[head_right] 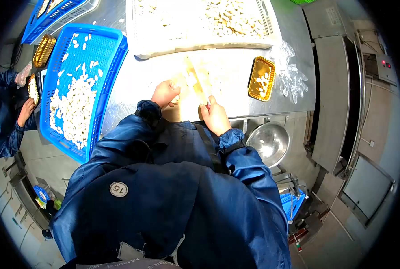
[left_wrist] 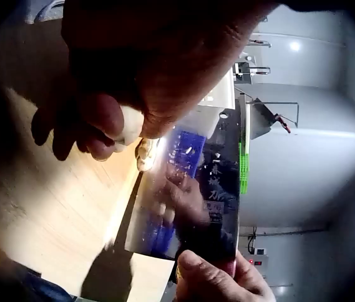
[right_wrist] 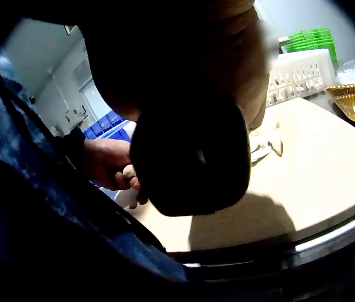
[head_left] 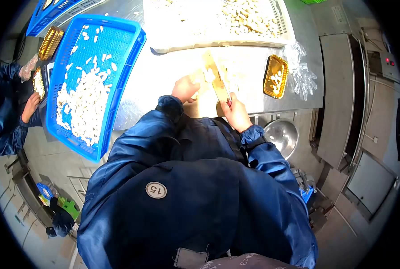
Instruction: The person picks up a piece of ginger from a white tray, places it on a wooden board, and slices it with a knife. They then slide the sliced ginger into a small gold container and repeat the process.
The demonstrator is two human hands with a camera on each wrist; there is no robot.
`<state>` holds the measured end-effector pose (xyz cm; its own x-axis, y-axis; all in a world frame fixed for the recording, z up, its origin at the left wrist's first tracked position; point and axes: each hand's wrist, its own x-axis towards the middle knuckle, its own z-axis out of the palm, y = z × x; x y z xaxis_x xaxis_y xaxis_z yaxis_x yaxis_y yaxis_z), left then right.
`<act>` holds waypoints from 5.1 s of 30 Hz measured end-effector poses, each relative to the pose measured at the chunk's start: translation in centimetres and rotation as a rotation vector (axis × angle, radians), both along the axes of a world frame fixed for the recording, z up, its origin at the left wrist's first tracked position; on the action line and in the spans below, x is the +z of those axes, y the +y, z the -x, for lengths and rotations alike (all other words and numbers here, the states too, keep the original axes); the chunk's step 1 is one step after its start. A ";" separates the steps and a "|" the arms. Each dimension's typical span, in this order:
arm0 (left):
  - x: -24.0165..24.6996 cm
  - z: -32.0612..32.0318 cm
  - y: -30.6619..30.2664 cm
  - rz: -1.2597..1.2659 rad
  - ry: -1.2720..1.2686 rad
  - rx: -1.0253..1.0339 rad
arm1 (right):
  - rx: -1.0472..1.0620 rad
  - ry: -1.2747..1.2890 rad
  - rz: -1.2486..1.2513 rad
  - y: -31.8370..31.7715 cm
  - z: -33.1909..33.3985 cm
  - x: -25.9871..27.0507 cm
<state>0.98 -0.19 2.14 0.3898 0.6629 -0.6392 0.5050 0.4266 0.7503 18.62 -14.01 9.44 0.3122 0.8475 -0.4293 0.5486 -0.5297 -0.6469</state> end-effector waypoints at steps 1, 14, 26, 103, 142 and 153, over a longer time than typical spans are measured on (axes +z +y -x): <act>0.0 -0.1 0.0 0.015 -0.007 0.001 | 0.000 0.010 -0.007 -0.1 0.2 -0.4; -0.5 -0.2 1.2 0.168 -0.244 -0.015 | -0.140 -0.036 -0.111 -2.0 0.2 1.4; 0.9 1.6 0.0 0.095 -0.297 0.176 | -0.078 0.052 -0.037 -2.0 0.1 -0.6; 1.8 0.5 0.9 0.037 0.165 -0.197 | 0.055 0.132 0.051 -1.1 3.4 -1.1; -0.7 1.5 -0.3 -0.128 -0.012 0.039 | -0.067 0.092 0.001 -1.6 3.1 1.3; -0.6 1.1 0.3 0.017 -0.059 0.091 | -0.032 0.124 0.014 -1.3 2.7 1.5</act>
<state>-0.15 0.11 1.57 0.3658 0.6869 -0.6279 0.4182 0.4814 0.7703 15.91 -15.28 10.98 0.2823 0.8316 -0.4782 0.4477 -0.5551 -0.7010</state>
